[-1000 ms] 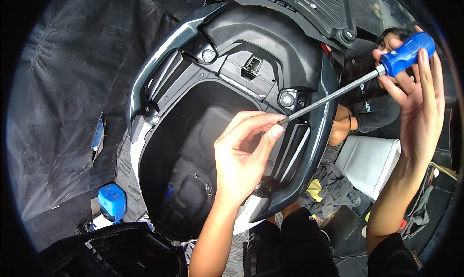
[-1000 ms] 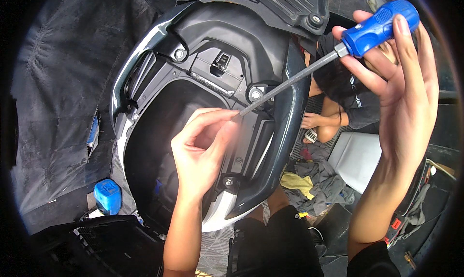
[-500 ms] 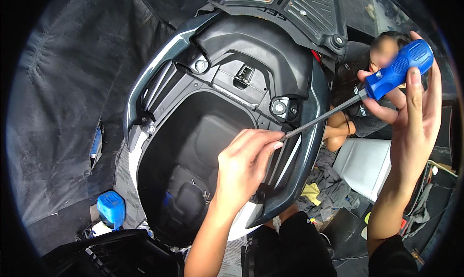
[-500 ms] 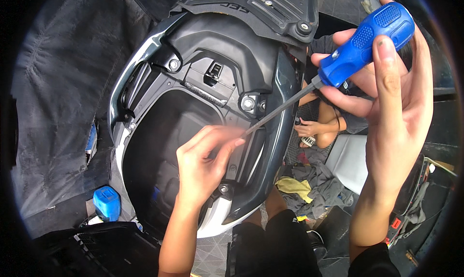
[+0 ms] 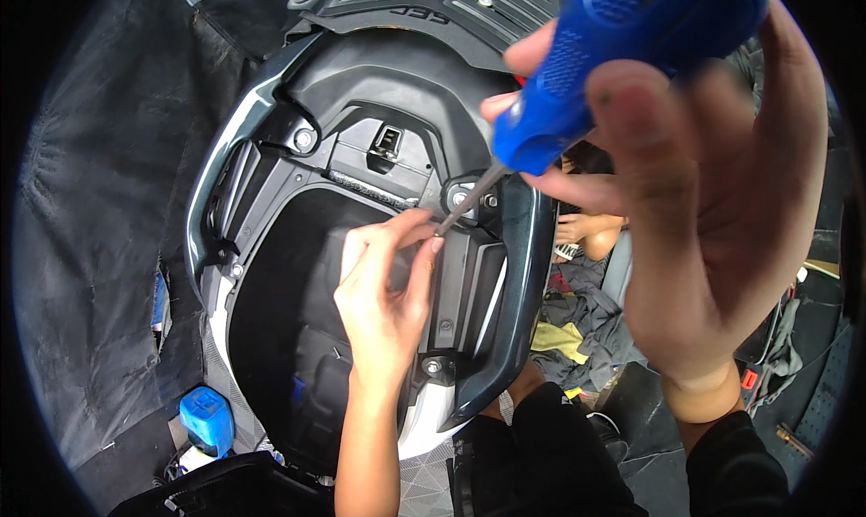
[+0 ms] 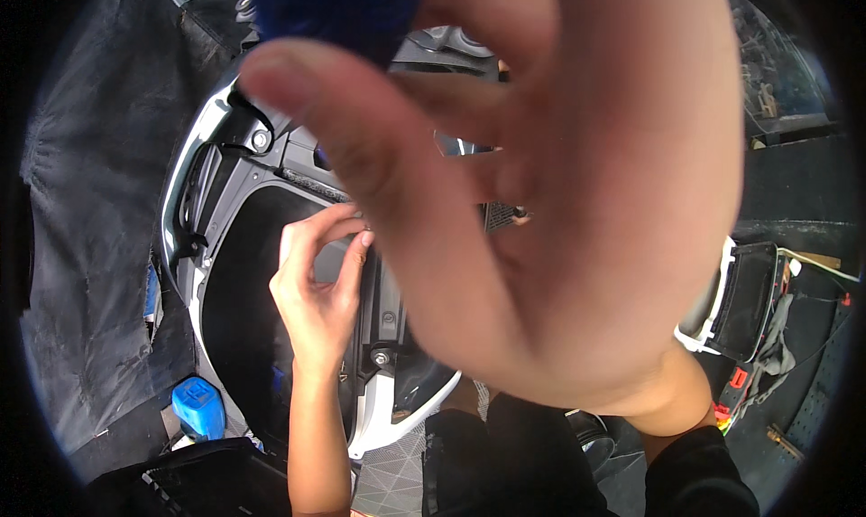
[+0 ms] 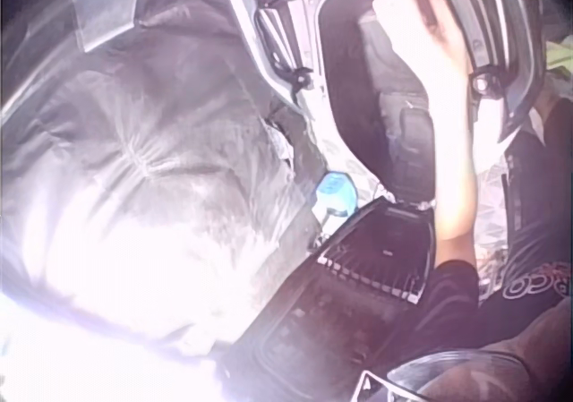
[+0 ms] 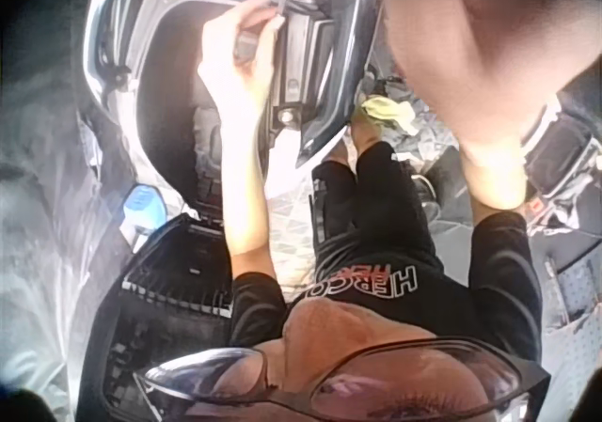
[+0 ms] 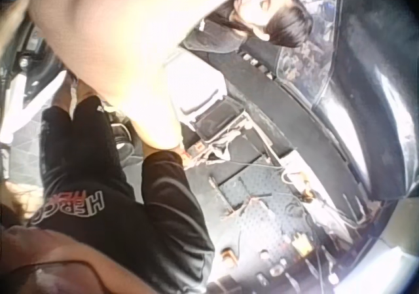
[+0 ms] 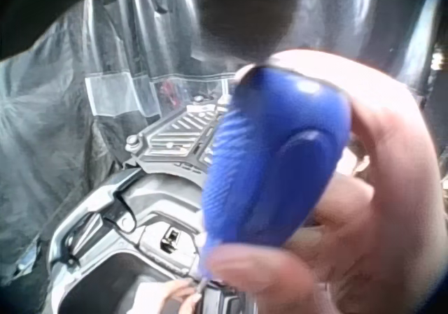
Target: The person assembles the underside of a motorcycle seat using a screwdriver and small fasteners. They tighten multiple screws, place a circular rubber gasket, and wipe the area with a cloth. A second person is visible nearby but does not assist.
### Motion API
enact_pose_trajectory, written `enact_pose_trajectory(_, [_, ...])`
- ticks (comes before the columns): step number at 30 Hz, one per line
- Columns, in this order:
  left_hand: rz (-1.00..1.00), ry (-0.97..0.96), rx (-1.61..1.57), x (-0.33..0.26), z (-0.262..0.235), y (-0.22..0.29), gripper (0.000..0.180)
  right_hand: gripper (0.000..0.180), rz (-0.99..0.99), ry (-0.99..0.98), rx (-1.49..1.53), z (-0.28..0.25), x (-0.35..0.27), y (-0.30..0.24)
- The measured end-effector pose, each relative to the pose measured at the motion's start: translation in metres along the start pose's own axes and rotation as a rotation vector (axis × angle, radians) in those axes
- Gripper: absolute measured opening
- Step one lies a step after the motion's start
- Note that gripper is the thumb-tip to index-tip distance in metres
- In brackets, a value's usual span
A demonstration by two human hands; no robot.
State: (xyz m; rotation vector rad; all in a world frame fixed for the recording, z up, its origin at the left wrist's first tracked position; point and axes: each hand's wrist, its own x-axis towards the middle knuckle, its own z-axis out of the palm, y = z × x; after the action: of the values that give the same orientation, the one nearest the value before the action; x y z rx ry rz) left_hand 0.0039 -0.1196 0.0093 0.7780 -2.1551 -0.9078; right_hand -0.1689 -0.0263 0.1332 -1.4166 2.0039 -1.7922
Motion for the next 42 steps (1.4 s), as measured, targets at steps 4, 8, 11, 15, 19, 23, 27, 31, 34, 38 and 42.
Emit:
enact_pose_trajectory(4, [-0.113, 0.038, -0.035, -0.005, 0.0, -0.002, 0.03, 0.06, -0.033, -0.021, 0.02, 0.01, -0.002, 0.003])
enact_pose_trajectory(8, [-0.046, 0.063, 0.058, -0.009, 0.006, -0.007, 0.03, 0.064, -0.077, -0.023, 0.06, 0.028, 0.002, 0.003])
enact_pose_trajectory(11, [-0.055, 0.085, 0.049, -0.01, 0.006, -0.01, 0.03, 0.068, -0.103, -0.023, 0.1, 0.042, -0.002, 0.003])
enact_pose_trajectory(15, [-0.082, 0.08, 0.068, -0.014, 0.002, -0.011, 0.029, 0.07, -0.125, -0.064, 0.134, 0.042, -0.011, -0.003])
enact_pose_trajectory(19, [-0.115, 0.094, 0.08, -0.005, -0.001, 0.004, 0.027, 0.073, -0.17, -0.057, 0.092, 0.041, -0.01, -0.007])
enact_pose_trajectory(23, [-0.055, 0.13, 0.001, -0.007, 0.006, 0.001, 0.021, 0.076, -0.287, -0.255, -0.131, 0.029, 0.0, -0.009])
enact_pose_trajectory(27, [-0.047, 0.108, -0.052, -0.013, 0.006, -0.004, 0.018, 0.078, -0.13, -0.269, 0.124, 0.035, 0.001, -0.023])
enact_pose_trajectory(31, [0.057, 0.07, 0.095, -0.008, 0.002, -0.001, 0.018, 0.076, -0.219, -0.256, 0.055, 0.034, 0.002, -0.019])
enact_pose_trajectory(34, [0.083, 0.09, 0.19, -0.008, 0.002, 0.002, 0.017, 0.075, -0.386, -0.351, -0.213, 0.018, 0.011, -0.021])
enact_pose_trajectory(38, [0.132, 0.093, 0.121, -0.009, 0.008, -0.005, 0.018, 0.065, -0.348, -0.383, -0.121, 0.017, 0.012, -0.031])
enact_pose_trajectory(42, [0.091, -0.064, 0.213, -0.009, 0.001, -0.004, 0.021, 0.058, -0.513, -0.472, -0.245, 0.012, 0.015, -0.037])
